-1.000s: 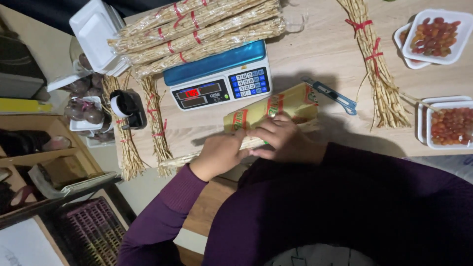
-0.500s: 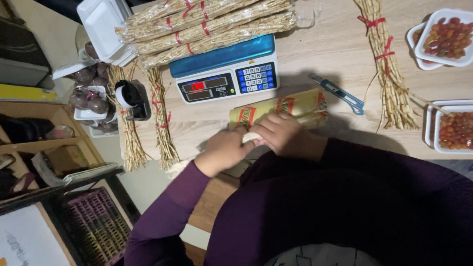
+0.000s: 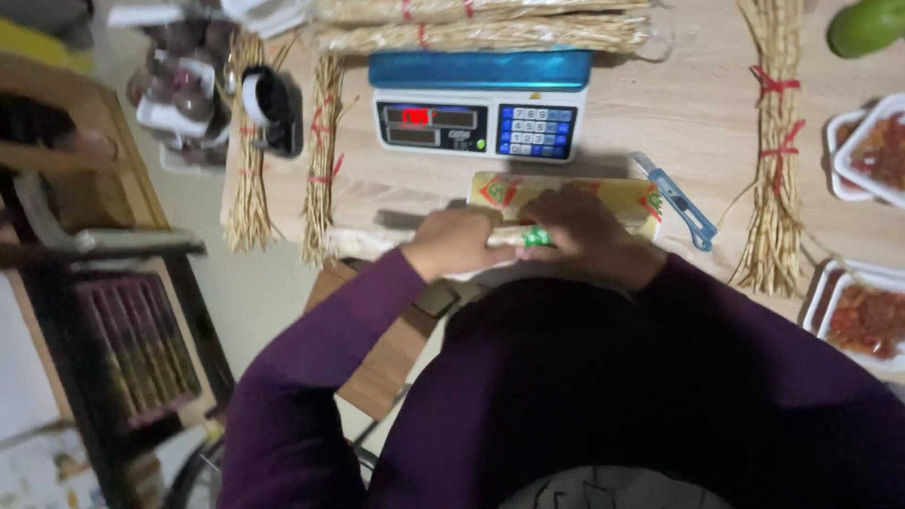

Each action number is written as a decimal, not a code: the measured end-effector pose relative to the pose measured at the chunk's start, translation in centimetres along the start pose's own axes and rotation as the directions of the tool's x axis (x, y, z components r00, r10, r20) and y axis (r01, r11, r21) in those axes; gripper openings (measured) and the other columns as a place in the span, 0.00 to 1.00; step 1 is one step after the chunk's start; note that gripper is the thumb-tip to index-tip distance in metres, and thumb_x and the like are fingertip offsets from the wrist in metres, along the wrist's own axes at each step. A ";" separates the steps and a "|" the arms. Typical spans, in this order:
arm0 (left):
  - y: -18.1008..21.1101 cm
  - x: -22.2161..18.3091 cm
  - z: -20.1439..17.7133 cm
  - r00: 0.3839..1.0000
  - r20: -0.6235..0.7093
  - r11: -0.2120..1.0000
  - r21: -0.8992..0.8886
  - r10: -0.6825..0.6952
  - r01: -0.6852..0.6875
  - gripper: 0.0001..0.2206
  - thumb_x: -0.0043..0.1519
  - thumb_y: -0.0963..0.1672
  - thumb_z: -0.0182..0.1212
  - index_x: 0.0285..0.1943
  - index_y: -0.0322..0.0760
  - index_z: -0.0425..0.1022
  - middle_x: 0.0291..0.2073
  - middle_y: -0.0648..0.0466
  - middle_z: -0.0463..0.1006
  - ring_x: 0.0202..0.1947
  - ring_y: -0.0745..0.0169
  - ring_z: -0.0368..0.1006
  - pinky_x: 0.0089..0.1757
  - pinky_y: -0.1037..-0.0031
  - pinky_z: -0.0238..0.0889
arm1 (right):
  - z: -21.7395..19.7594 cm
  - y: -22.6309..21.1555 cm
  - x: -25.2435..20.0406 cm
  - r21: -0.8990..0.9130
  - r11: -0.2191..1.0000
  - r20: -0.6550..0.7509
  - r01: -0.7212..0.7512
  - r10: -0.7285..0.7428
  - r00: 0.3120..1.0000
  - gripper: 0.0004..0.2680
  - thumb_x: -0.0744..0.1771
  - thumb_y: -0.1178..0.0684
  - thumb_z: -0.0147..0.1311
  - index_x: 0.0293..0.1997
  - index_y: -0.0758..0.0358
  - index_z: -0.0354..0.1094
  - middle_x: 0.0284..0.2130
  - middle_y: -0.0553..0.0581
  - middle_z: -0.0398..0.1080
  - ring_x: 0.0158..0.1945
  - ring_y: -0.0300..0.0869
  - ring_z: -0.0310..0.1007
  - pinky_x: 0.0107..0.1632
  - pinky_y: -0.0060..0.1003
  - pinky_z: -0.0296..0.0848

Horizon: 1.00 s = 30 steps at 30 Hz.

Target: Wrapping bundles of dried food items in paper packaging and weighing them on a digital scale.

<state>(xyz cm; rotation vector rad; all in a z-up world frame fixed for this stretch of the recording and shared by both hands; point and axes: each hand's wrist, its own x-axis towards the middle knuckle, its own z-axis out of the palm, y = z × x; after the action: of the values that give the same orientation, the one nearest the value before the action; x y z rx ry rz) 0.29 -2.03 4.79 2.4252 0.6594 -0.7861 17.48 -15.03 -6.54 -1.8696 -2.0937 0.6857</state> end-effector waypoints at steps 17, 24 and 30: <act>-0.2 0.8 3.9 0.898 -0.434 0.918 -0.321 0.077 -0.234 0.14 0.60 0.48 0.64 0.52 0.41 0.78 0.42 0.47 0.83 0.47 0.42 0.80 0.47 0.51 0.73 | 0.2 3.2 -1.8 0.175 0.981 -0.078 0.079 -0.066 0.995 0.22 0.62 0.40 0.60 0.61 0.54 0.69 0.49 0.63 0.70 0.60 0.60 0.66 0.60 0.53 0.70; -2.3 6.4 6.9 0.804 -0.524 0.960 0.150 0.281 -0.237 0.13 0.59 0.51 0.58 0.49 0.52 0.80 0.41 0.53 0.78 0.45 0.44 0.78 0.40 0.50 0.74 | 2.2 3.3 -2.1 0.387 0.894 0.047 -0.226 0.225 0.973 0.11 0.68 0.42 0.53 0.50 0.51 0.72 0.43 0.60 0.75 0.54 0.55 0.73 0.55 0.52 0.72; -1.5 4.5 8.7 0.723 -0.563 0.897 0.402 0.400 -0.184 0.08 0.58 0.44 0.63 0.46 0.49 0.78 0.28 0.56 0.80 0.35 0.52 0.80 0.36 0.56 0.72 | -5.7 -2.6 0.0 0.592 0.666 0.352 -0.453 0.291 0.889 0.14 0.67 0.37 0.50 0.54 0.46 0.74 0.45 0.51 0.77 0.55 0.46 0.74 0.57 0.43 0.72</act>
<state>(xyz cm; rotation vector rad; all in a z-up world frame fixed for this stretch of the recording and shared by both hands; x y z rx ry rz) -0.72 -4.74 -4.69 3.0164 0.3564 0.1116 17.94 -14.22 -0.37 -1.8288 -1.2522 1.5744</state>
